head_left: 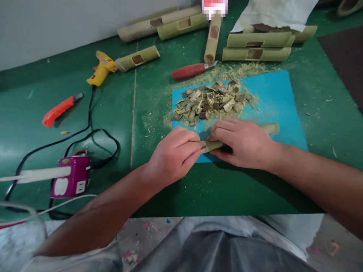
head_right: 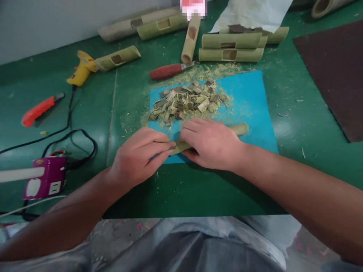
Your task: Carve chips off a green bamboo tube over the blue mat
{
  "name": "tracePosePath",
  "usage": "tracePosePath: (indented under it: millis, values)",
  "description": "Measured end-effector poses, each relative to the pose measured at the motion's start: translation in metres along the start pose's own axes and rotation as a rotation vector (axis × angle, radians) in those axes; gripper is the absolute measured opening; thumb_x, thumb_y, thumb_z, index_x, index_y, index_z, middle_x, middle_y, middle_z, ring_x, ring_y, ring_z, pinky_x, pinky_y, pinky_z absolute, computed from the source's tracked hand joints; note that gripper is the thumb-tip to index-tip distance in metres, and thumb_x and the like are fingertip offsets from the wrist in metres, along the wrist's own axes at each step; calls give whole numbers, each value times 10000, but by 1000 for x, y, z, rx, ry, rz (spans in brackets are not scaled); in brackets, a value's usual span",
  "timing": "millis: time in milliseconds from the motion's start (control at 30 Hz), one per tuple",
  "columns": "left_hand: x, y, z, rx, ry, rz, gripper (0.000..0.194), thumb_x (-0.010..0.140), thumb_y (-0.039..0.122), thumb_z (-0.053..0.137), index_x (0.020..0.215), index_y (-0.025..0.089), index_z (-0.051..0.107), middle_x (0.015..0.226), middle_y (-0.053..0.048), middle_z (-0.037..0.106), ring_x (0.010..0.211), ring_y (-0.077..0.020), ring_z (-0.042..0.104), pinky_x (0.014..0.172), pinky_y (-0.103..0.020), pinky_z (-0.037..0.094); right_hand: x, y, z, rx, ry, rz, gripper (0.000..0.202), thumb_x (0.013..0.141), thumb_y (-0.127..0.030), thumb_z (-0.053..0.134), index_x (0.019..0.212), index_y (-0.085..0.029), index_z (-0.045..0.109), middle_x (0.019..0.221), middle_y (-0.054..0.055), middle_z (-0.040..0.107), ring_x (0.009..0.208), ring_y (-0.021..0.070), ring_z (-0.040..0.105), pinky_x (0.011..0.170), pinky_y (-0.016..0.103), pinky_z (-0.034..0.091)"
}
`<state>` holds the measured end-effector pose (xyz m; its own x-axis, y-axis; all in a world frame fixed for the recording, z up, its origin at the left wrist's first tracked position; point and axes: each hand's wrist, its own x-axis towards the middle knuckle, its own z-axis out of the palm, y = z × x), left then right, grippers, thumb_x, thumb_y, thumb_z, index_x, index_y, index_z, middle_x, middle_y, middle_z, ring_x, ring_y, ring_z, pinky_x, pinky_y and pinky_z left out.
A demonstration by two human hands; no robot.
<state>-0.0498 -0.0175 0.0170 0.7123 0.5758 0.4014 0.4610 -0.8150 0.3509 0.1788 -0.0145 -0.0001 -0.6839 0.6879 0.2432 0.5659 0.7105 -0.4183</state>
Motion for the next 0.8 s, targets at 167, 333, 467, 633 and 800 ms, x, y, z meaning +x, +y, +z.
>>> tracePosePath:
  millis: [167,333,467,633,800]
  values:
    - [2,-6,-3,-48,-29,48,107,932,172,579,919,166,685,882,-54,706,796,-157,626,739,-310,509,1,1,1,-3,-4,27,113,859,-271,551,886,-182,614,900,72,640,849,202,536,693,325,384]
    - [4,-9,-3,-71,-37,23,124,937,170,570,874,167,677,859,-54,698,787,-156,614,734,-315,495,1,0,1,4,6,25,127,860,-275,548,879,-173,622,895,77,640,848,202,542,694,325,392]
    - [4,-12,-5,-93,-47,75,106,933,165,570,890,161,666,864,-54,696,777,-153,609,724,-313,493,1,0,-1,25,-9,70,139,851,-301,573,869,-175,628,886,70,641,850,202,551,670,315,385]
    - [6,-16,-4,-108,-51,63,116,931,172,583,837,167,650,834,-44,690,762,-151,600,714,-310,491,1,0,-1,25,-3,56,149,856,-307,567,877,-174,631,891,74,637,862,204,555,681,318,387]
    - [7,-19,-3,-161,-47,94,75,920,155,594,895,155,665,871,-62,702,793,-162,624,741,-325,500,1,1,-1,20,-5,47,147,860,-309,566,868,-175,628,866,65,631,832,198,547,667,316,381]
